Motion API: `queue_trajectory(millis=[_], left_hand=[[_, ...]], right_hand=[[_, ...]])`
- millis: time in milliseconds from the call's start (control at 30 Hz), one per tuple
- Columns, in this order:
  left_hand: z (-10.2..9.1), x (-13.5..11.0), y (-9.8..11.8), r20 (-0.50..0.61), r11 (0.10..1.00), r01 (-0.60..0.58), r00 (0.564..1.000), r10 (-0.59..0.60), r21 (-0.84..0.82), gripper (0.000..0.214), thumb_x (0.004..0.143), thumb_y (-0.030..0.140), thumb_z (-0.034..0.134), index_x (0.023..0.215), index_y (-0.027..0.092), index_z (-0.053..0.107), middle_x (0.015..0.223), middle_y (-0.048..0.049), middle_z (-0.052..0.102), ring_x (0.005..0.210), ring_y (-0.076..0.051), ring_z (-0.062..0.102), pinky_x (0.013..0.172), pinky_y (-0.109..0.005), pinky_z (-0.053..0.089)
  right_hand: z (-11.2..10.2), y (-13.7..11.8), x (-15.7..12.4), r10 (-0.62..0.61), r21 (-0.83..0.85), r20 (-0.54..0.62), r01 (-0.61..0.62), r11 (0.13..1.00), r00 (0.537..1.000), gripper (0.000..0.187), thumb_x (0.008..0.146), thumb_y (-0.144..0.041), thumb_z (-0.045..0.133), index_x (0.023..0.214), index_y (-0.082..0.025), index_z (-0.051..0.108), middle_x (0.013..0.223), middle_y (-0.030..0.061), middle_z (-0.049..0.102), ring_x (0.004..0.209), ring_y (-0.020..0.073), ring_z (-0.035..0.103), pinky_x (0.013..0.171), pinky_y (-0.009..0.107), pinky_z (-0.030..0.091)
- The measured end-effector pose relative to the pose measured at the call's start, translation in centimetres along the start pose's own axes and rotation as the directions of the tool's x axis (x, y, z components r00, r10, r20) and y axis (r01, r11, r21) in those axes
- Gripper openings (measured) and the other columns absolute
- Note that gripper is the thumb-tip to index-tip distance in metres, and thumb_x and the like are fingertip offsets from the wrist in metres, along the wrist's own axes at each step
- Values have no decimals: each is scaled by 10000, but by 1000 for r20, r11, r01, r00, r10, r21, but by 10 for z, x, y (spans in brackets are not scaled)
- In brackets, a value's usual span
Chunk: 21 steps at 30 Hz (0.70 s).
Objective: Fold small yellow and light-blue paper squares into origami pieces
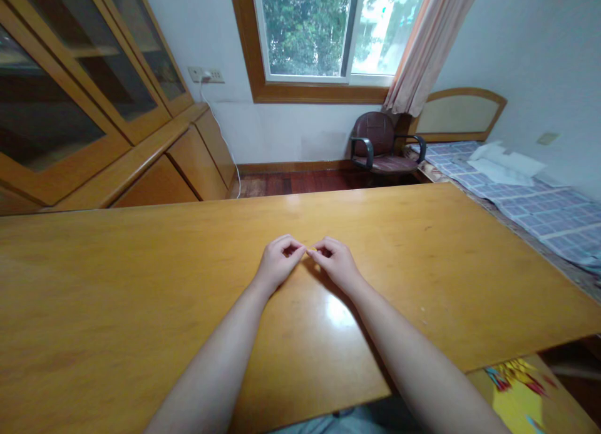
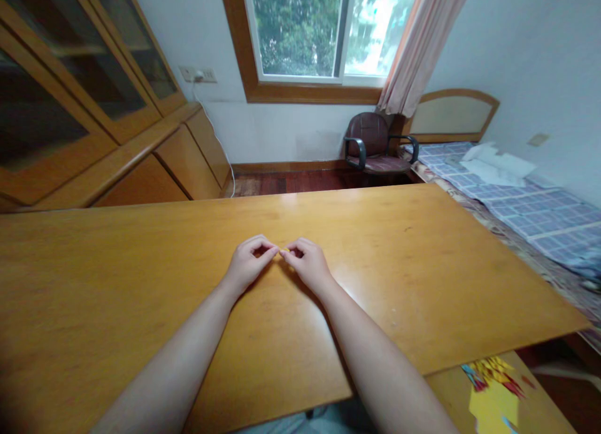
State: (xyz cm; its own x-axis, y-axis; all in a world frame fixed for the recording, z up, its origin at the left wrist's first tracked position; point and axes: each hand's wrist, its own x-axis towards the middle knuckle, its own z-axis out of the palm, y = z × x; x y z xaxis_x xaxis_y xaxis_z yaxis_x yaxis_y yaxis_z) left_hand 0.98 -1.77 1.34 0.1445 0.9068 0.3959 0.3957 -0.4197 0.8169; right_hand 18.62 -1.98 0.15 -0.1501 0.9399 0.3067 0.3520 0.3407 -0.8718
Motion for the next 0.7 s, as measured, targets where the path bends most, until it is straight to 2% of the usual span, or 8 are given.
queue_trajectory(millis=[167, 433, 533, 700], left_hand=[[1, 1, 0, 5, 989, 120, 993, -120, -86, 152, 778, 276, 657, 669, 170, 648, 661, 1, 616, 628, -137, 553, 600, -240, 419], [1, 1, -5, 33, 954, 217, 976, -215, -206, 197, 788, 351, 679, 727, 165, 660, 680, 1, 624, 607, -132, 550, 600, -242, 430], [1, 2, -6, 45, 954, 204, 979, -199, -221, 195, 792, 360, 685, 767, 167, 679, 716, -9, 646, 627, -139, 571, 610, -244, 446], [2, 2, -8, 35, 982, 125, 992, -121, -142, 152, 787, 314, 690, 732, 172, 690, 747, -28, 667, 710, -160, 598, 662, -250, 451]], right_hand=[[0, 0, 0, 3, 32, -7, -3, 999, 1000, 210, 824, -364, 679, 725, -179, 689, 651, 5, 600, 615, 139, 527, 600, 252, 407], [1, 4, 1, 50, 104, -6, -49, 993, 999, 236, 827, -402, 662, 762, -178, 701, 683, 10, 624, 633, 143, 539, 607, 254, 410], [1, 6, 1, 62, 121, -10, -60, 991, 998, 230, 822, -391, 666, 755, -174, 702, 672, 5, 620, 623, 139, 536, 595, 251, 404], [1, 6, 1, 76, 133, -7, -74, 988, 997, 227, 811, -388, 677, 747, -171, 698, 665, 5, 618, 610, 136, 529, 585, 249, 398]])
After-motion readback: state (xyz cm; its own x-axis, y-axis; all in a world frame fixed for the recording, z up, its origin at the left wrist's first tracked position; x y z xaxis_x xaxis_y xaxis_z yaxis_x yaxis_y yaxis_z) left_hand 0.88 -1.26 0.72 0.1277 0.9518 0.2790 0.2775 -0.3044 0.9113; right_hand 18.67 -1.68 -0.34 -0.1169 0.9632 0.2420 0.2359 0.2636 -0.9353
